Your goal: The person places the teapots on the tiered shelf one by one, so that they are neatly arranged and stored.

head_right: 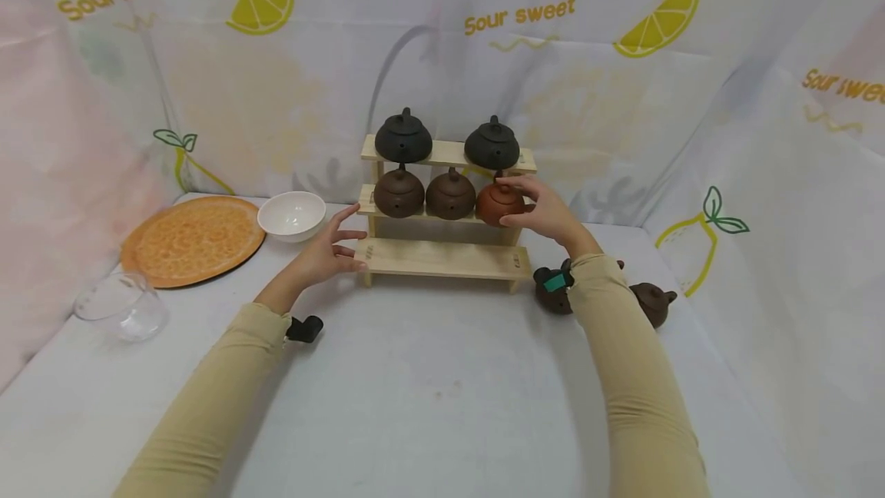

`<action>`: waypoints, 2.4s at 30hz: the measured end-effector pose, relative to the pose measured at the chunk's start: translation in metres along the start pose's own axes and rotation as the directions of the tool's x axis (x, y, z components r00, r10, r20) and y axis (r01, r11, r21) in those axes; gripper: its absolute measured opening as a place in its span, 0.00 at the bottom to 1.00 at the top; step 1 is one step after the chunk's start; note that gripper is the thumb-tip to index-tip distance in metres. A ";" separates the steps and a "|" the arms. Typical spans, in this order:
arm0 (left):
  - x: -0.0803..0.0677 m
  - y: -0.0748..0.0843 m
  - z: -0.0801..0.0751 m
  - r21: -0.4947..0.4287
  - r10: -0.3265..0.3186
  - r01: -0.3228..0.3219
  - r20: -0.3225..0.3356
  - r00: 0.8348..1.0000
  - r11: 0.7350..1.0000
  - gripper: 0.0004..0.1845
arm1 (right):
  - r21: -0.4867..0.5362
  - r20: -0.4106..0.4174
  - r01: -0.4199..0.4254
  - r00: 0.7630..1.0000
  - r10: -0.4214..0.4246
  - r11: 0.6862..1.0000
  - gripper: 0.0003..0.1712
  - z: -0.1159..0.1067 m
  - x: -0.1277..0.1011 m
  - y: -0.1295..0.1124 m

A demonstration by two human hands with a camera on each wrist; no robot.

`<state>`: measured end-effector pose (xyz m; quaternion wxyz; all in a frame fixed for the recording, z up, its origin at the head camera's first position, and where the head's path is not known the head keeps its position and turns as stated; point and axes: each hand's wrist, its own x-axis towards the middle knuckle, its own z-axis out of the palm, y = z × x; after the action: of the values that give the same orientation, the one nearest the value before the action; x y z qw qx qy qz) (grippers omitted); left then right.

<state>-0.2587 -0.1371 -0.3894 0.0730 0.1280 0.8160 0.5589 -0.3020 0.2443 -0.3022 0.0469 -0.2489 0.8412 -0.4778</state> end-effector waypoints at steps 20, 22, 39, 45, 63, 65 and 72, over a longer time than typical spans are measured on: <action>0.001 0.007 0.001 -0.005 -0.029 0.030 0.020 0.999 1.000 0.55 | 0.069 -0.058 0.009 0.998 -0.005 0.998 0.39 -0.002 -0.021 0.007; -0.001 0.010 0.000 -0.006 -0.032 0.032 0.024 0.999 0.999 0.55 | 0.065 -0.071 0.016 0.997 -0.012 0.998 0.38 -0.002 -0.026 0.008; 0.000 0.002 -0.001 -0.010 -0.033 0.033 0.010 0.999 0.999 0.56 | -0.046 -0.143 -0.011 0.990 0.004 0.999 0.34 -0.002 -0.074 0.023; 0.000 0.001 -0.001 0.015 -0.027 0.027 0.009 1.000 1.000 0.56 | -0.048 -0.148 -0.035 0.989 0.028 0.998 0.33 0.000 -0.091 0.034; 0.000 0.001 0.000 0.028 -0.025 0.025 0.002 1.000 0.999 0.56 | -0.052 -0.253 -0.088 0.965 0.072 0.995 0.30 0.013 -0.144 0.065; 0.000 0.000 0.000 0.025 -0.027 0.027 0.005 1.000 0.999 0.56 | -0.082 -0.252 -0.128 0.962 0.104 0.988 0.31 0.013 -0.148 0.069; -0.002 0.002 -0.001 0.017 -0.031 0.030 0.011 0.999 0.999 0.56 | -0.052 -0.127 -0.195 0.974 0.187 0.979 0.41 0.011 -0.153 0.074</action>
<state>-0.2568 -0.1376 -0.3872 0.0852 0.1194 0.8222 0.5500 -0.1929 0.3375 -0.3942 0.0334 -0.1386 0.8773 -0.4582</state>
